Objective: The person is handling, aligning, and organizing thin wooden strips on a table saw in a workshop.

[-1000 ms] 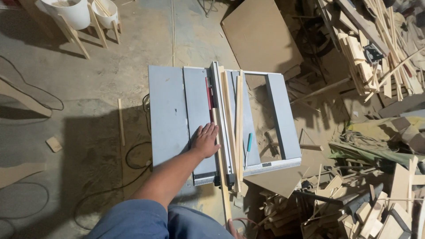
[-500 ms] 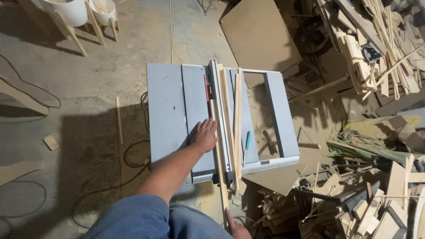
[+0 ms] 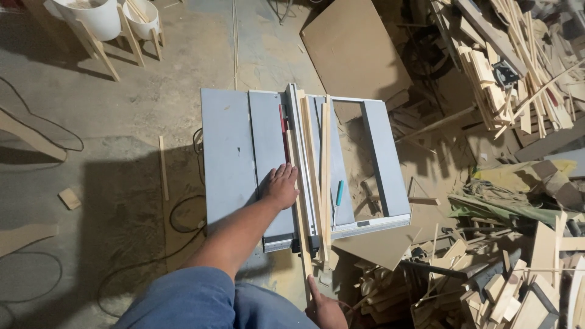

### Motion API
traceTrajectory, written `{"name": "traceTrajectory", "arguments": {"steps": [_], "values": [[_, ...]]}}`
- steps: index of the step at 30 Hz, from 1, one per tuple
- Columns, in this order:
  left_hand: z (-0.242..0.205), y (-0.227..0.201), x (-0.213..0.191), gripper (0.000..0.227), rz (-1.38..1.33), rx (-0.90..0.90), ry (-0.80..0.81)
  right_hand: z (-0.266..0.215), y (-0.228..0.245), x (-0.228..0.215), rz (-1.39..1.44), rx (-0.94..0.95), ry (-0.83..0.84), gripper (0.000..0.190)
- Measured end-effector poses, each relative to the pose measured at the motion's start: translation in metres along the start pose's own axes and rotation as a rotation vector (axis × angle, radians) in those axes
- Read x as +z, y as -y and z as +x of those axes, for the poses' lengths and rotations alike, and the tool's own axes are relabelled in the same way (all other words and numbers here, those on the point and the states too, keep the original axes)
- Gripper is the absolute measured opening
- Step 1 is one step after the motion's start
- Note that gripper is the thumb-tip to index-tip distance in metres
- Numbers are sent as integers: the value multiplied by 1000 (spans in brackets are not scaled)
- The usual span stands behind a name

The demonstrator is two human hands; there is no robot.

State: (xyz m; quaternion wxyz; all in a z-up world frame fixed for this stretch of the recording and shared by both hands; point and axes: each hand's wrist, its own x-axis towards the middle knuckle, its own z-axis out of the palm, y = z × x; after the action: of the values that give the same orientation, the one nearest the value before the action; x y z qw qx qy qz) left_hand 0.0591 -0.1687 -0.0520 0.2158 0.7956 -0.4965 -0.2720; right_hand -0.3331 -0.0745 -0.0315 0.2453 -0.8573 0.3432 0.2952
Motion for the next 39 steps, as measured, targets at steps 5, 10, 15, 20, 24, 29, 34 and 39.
{"name": "traceTrajectory", "arguments": {"steps": [5, 10, 15, 20, 24, 29, 34, 39], "values": [[-9, -8, -7, 83, 12, -28, 48, -2, 18, -21, 14, -14, -42, 102], [-12, -7, 0, 83, 42, -20, 41, -8, 48, -53, 1, 60, -7, 101], [-21, -10, -1, 83, 13, -5, 72, -4, 63, -70, -1, 117, 38, 97], [-14, -8, -1, 83, 7, -15, 63, -3, 81, -93, -26, 150, 73, 97], [-6, -6, -5, 81, 37, -16, 56, 1, 92, -102, -15, 166, 8, 83], [3, 0, -11, 80, 40, 1, 27, 15, 89, -103, -35, 133, 3, 86], [9, 0, -24, 80, 44, 6, 9, 22, 89, -107, -104, 96, -28, 86], [12, 3, -25, 80, 51, 3, 7, 17, 104, -118, -567, -11, -52, 77]]}}
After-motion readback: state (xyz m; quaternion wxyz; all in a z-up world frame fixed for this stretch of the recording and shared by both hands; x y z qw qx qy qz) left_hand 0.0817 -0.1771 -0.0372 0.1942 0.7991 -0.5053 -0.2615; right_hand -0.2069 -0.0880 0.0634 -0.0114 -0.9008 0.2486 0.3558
